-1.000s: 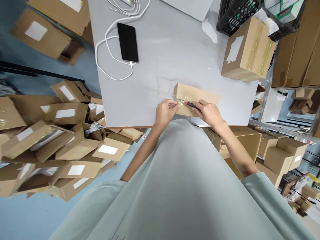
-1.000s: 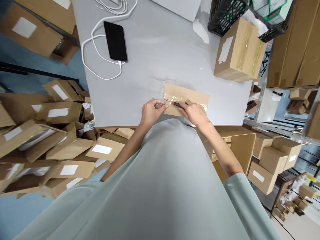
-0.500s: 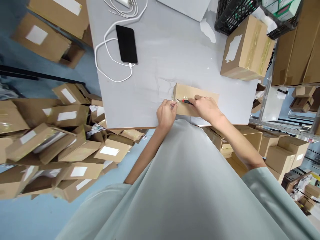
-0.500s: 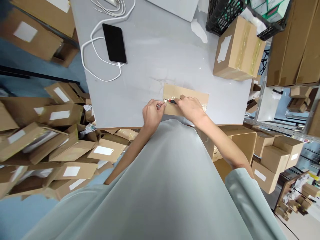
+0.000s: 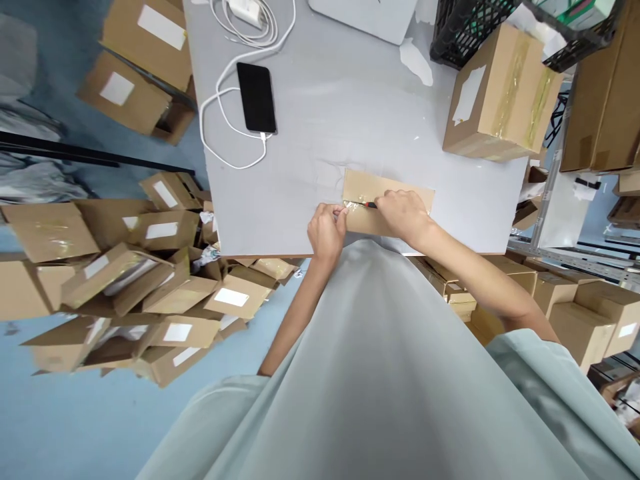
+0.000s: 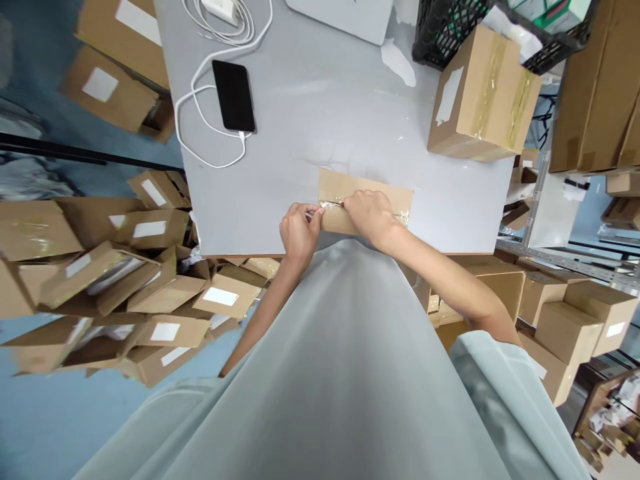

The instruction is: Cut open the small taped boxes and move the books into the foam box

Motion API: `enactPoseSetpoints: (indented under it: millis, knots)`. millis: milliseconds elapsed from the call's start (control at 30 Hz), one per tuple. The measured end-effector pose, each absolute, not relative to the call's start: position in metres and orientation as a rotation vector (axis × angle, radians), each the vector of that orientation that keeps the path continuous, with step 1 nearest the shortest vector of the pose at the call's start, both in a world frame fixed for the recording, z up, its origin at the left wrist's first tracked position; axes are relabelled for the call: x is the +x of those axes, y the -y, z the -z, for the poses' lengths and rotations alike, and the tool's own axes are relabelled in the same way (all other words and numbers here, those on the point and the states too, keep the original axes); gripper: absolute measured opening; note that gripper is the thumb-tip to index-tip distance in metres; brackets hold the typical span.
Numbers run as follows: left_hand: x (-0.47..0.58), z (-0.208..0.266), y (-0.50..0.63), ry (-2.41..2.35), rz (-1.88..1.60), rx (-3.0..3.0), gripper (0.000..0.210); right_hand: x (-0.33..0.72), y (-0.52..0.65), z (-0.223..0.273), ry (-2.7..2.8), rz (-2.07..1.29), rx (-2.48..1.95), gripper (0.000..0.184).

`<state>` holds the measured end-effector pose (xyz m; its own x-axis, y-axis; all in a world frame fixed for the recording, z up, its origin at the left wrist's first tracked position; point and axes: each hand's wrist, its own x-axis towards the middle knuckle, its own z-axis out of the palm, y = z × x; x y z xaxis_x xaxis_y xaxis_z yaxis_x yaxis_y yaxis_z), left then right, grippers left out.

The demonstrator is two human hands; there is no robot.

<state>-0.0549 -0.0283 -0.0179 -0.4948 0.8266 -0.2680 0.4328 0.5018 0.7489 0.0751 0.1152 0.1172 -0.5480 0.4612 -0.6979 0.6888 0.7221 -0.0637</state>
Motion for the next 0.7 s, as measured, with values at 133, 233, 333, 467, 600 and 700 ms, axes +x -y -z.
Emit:
enactPoseSetpoints:
  millis: [133,233,333,467,600,700]
  knots:
    - [-0.051,0.015,0.028,-2.157,-0.811,0.993,0.023,0.103,-0.114,-0.118,-2.251,0.415,0.896,0.035]
    - [-0.048,0.015,0.027,-2.182,-0.817,0.983,0.020,0.131,-0.115,-0.124,-2.205,0.397,0.964,0.038]
    - [-0.046,0.017,0.026,-2.223,-0.800,0.992,0.017,0.170,-0.121,-0.125,-2.156,0.375,1.037,0.039]
    - [-0.042,0.017,0.023,-2.287,-0.790,1.001,0.018,0.232,-0.130,-0.117,-2.107,0.312,1.120,0.033]
    - [-0.033,0.011,0.016,-2.325,-0.650,1.014,0.018,0.276,-0.130,-0.116,-2.052,0.404,1.192,0.036]
    - [-0.025,0.005,0.011,-2.356,-0.544,1.020,0.017,0.295,-0.130,-0.119,-2.020,0.529,1.257,0.037]
